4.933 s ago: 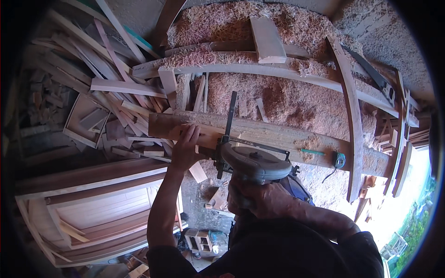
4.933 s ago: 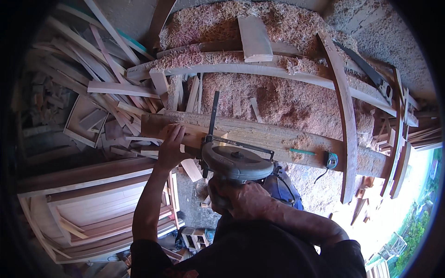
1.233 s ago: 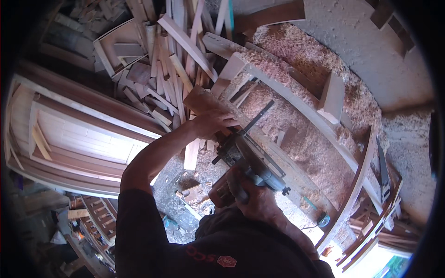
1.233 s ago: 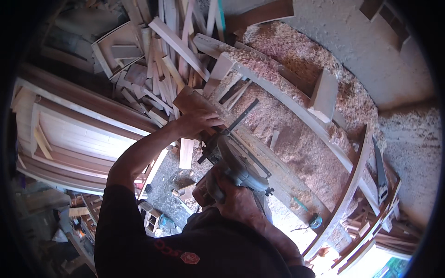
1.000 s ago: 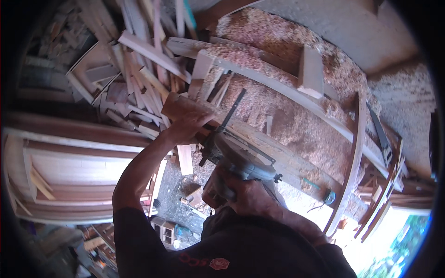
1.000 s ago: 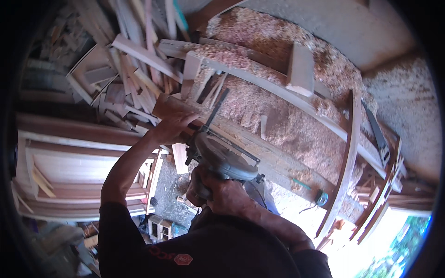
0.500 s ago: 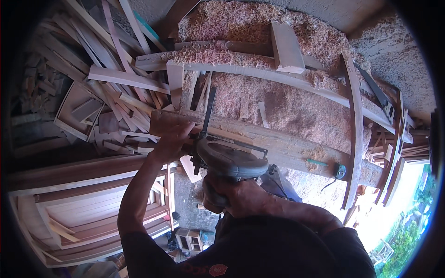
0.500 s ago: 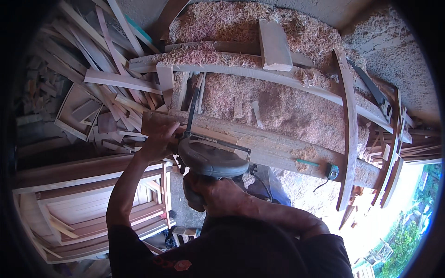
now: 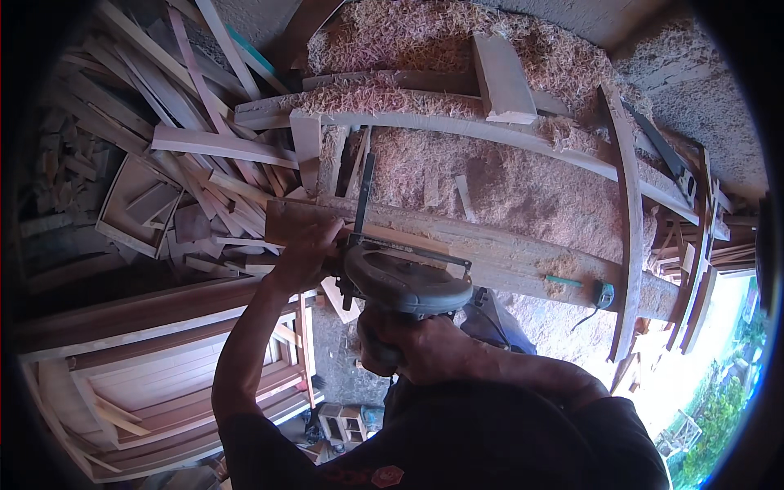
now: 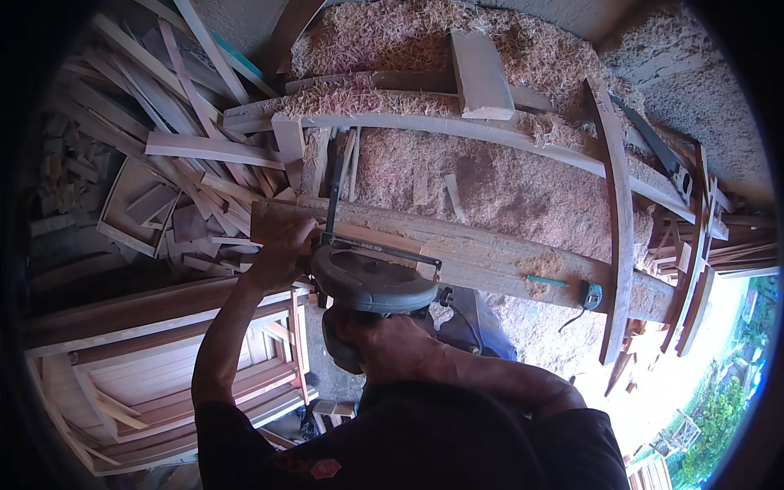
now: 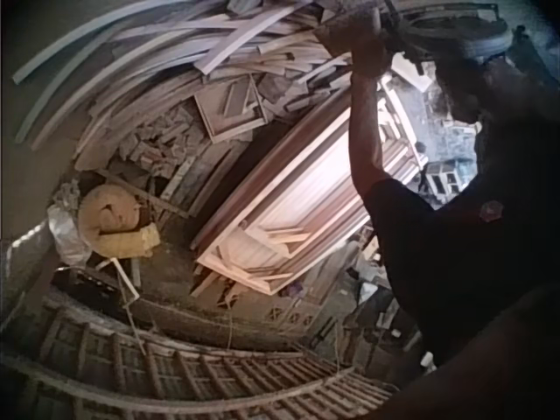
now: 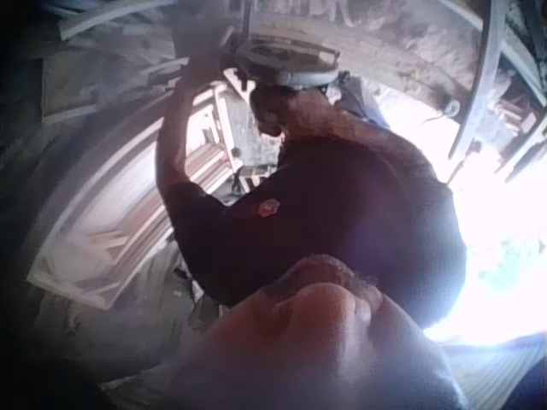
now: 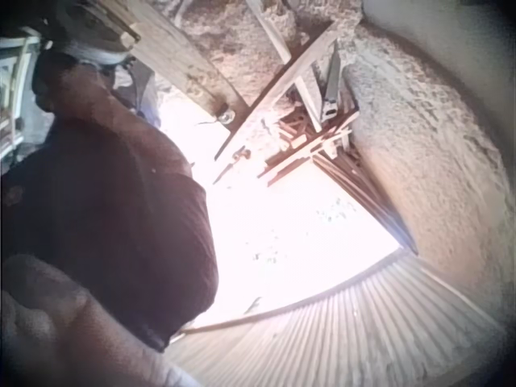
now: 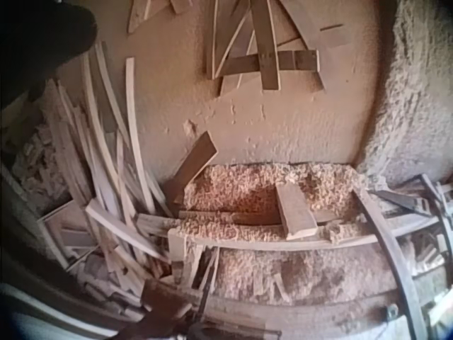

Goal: The person cuts a wooden board using a circular saw and moves the cut pieces aside by hand.

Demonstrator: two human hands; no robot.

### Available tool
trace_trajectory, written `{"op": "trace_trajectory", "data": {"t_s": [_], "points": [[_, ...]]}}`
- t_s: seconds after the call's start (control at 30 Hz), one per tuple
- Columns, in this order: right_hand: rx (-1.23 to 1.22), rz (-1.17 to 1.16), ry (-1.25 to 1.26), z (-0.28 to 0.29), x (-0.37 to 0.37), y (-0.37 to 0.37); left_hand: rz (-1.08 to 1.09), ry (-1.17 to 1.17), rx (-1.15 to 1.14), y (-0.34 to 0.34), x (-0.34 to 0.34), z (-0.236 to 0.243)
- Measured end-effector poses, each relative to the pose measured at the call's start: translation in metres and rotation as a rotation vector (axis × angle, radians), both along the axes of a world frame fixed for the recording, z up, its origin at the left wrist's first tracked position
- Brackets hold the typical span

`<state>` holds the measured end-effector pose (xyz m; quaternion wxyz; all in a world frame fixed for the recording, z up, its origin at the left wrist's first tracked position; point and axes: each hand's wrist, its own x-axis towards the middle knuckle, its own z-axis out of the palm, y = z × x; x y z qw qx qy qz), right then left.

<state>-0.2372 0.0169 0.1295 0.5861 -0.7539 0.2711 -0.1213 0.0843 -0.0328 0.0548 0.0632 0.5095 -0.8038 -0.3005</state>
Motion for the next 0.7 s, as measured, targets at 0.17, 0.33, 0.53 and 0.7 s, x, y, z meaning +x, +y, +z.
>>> {"op": "trace_trajectory", "data": {"t_s": [0.17,0.33,0.53,0.7], "points": [[-0.010,-0.009,-0.019,-0.001,0.001,0.001,0.006,0.015,-0.015,0.001,0.005,-0.005],[0.005,0.016,-0.020,0.002,0.002,-0.002,-0.005,0.022,-0.030,0.007,0.013,-0.013],[-0.065,0.018,-0.021,0.003,0.007,-0.001,0.347,-0.086,-0.191,0.066,0.025,-0.027],[-0.027,0.019,0.043,0.000,0.003,0.001,1.292,0.366,-0.027,0.195,-0.055,-0.065]]}}
